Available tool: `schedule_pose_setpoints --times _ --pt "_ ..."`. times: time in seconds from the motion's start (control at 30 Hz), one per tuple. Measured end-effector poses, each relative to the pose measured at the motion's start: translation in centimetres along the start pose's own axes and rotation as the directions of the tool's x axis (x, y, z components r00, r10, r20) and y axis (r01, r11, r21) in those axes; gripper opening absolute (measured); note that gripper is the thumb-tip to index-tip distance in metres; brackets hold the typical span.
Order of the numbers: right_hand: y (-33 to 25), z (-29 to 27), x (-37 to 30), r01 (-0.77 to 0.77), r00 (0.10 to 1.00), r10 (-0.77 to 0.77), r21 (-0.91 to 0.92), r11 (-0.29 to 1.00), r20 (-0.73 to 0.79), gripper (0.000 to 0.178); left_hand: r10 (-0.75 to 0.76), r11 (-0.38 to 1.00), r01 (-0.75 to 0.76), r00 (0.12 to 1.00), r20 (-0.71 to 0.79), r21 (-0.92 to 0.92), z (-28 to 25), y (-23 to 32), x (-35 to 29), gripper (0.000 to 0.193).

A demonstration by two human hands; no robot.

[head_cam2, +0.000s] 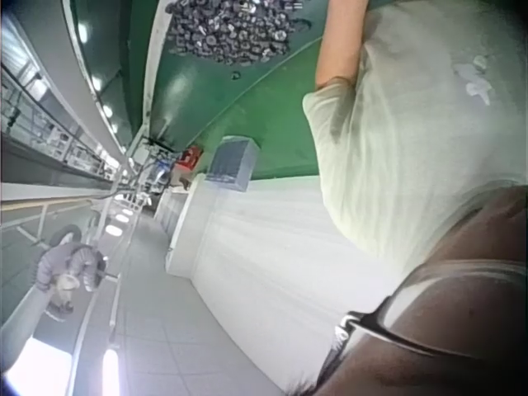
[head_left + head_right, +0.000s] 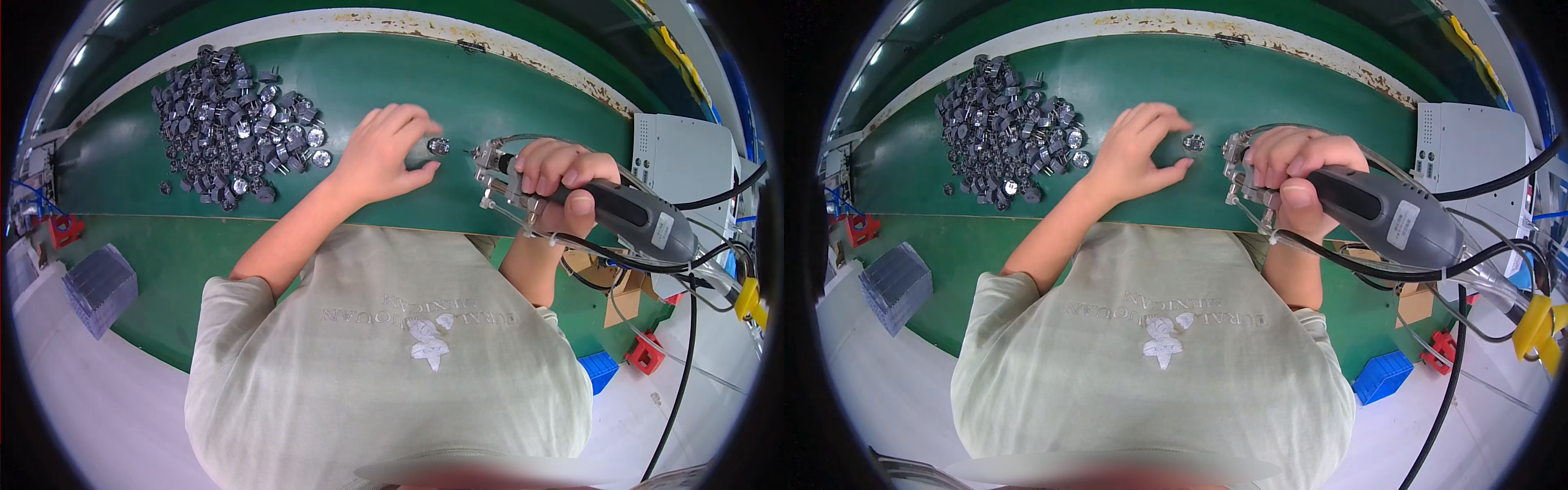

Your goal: The person assembles small plastic housings, metal pins, and small connectors using an electric screwdriver.

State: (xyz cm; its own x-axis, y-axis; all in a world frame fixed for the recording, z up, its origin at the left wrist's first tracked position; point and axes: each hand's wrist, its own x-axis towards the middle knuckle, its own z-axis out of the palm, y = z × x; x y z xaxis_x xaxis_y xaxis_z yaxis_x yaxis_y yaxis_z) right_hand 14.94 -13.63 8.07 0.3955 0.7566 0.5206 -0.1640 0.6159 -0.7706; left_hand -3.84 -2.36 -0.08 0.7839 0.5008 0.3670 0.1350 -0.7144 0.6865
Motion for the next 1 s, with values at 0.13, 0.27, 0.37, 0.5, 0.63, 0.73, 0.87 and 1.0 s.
schedule_pose_setpoints --times 0.13,0.27,0.37,0.5,0.63,0.73,0.87,1.0 --pt "1.0 0.5 0.1 0.011 1.0 -0.011 0.015 1.0 0.01 0.034 -0.025 0.999 0.021 0.996 0.09 0.049 0.8 -0.7 0.7 0.032" --pt "1.5 0.8 0.0 0.007 1.0 -0.008 0.035 0.999 0.017 0.029 0.008 1.0 -0.01 0.992 0.125 0.017 1.0 -1.0 0.6 0.028" --pt "1.7 0.7 0.0 -0.001 1.0 0.0 0.028 1.0 0.021 0.029 -0.007 0.999 0.002 0.99 0.141 0.037 0.9 -0.7 0.6 0.026" --pt "1.6 0.6 0.0 -0.007 1.0 0.007 0.027 1.0 0.018 0.03 0.0 1.0 -0.004 0.993 0.12 0.028 1.1 -1.0 0.6 0.026" --pt "0.9 0.8 0.2 -0.021 0.999 0.02 0.024 1.0 0.038 0.032 -0.005 1.0 0.003 0.992 0.124 0.023 1.0 -1.0 0.6 0.026" --pt "1.1 0.7 -0.1 -0.014 1.0 0.013 0.021 1.0 0.024 0.032 -0.003 1.0 0.0 0.992 0.127 0.026 1.1 -1.1 0.6 0.026" --pt "1.4 0.5 -0.3 -0.012 1.0 0.012 0.015 1.0 0.022 0.031 0.004 1.0 -0.007 0.992 0.124 0.022 1.1 -1.2 0.6 0.026" --pt "1.4 0.5 -0.2 -0.01 1.0 0.009 0.015 1.0 0.026 0.031 0.0 1.0 -0.003 0.992 0.123 0.023 1.1 -1.2 0.6 0.026"
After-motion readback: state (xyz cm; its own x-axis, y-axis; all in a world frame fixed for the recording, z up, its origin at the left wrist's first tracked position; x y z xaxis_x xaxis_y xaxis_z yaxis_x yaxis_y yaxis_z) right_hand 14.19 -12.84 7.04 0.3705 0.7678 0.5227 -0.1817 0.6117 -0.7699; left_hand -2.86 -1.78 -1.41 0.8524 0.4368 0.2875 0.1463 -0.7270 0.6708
